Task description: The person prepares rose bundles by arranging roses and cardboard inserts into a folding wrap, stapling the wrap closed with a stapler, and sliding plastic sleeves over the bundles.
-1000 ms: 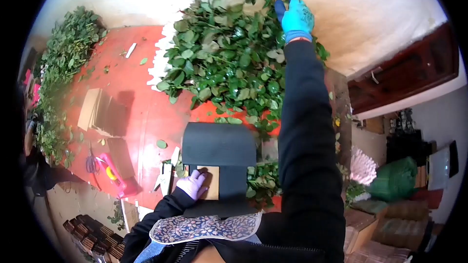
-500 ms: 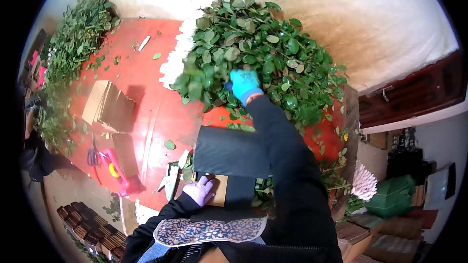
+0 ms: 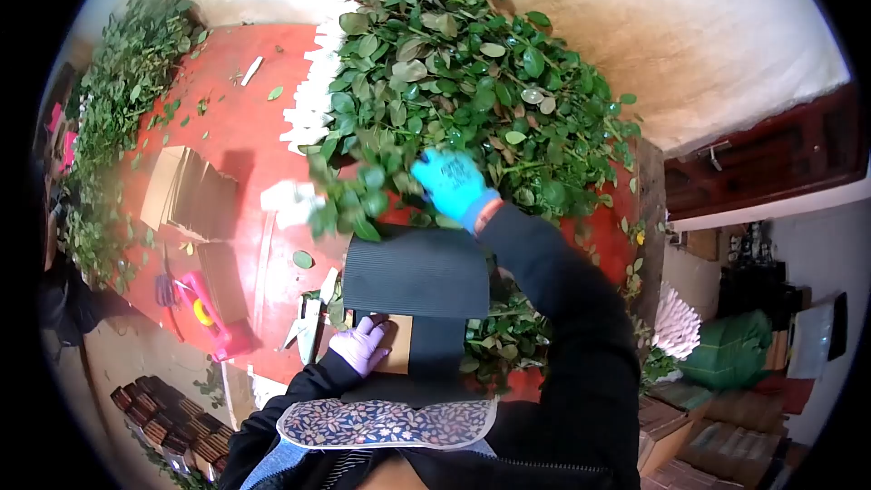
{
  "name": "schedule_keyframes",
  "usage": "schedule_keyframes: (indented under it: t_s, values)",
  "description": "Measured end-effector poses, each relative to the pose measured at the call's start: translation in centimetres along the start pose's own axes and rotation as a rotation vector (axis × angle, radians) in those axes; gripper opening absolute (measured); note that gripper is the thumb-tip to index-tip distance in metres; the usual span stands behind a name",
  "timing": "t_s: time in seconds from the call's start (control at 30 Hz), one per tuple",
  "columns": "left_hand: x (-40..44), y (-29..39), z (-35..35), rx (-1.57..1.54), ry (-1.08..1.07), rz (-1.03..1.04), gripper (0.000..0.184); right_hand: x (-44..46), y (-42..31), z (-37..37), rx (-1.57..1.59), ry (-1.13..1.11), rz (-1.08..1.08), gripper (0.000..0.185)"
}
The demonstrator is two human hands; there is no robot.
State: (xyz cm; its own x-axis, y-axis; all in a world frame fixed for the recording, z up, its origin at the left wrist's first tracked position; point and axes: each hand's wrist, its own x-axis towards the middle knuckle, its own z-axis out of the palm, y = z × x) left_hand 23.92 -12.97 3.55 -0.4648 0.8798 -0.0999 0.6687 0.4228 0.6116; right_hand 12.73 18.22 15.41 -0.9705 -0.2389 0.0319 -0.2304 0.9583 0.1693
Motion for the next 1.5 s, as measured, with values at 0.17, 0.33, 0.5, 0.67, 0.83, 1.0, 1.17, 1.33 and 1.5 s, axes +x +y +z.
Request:
schedule_keyframes:
  t_s: [0.17, 0.33, 0.5, 0.67, 0.83, 1.0, 1.17, 1.33, 1.5]
  values:
    - [0.2, -1.4, 1.5, 0.022, 0.055, 0.069, 0.052, 6.9, 2.5, 4.2, 0.103, -0.077, 0.265, 0.028]
    - [0.4, -3.0, 4.4, 0.084, 0.005, 0.022, 0.051, 4.9, 0.8, 5.6, 0.033, -0.087, 0.181, 0.014]
    - [0.4, -2.9, 4.4, 0.044, 0.01, 0.023, 0.05, 1.8, -1.0, 5.1, -0.122, -0.284, 0.07, 0.018]
    - [0.5, -3.3, 4.8, 0.075, 0.019, 0.042, 0.05, 4.9, 1.0, 4.5, -0.132, 0.076, 0.177, 0.023]
    - [0.4, -3.3, 4.6, 0.063, 0.032, 0.059, 0.05, 4.7, 0.6, 5.9, -0.119, 0.032, 0.06, 0.019]
    - [0.4, -3.2, 4.9, 0.049, 0.006, 0.033, 0.051, -0.9, -1.2, 7.1, -0.155, -0.081, -0.172, 0.018]
    - [0.5, -3.0, 4.3, 0.058, -0.021, 0.024, 0.052, -1.2, 0.4, 6.3, -0.036, 0.015, -0.186, 0.019]
    - [0.4, -2.1, 3.3, 0.069, 0.088, 0.03, 0.063, -0.2, 2.2, 0.7, 0.059, 0.294, -0.001, 0.014]
    - [1.1, -3.7, 5.8, 0.095, 0.044, 0.006, 0.055, -8.3, 16.7, 6.3, 1.432, 0.922, 0.345, 0.013]
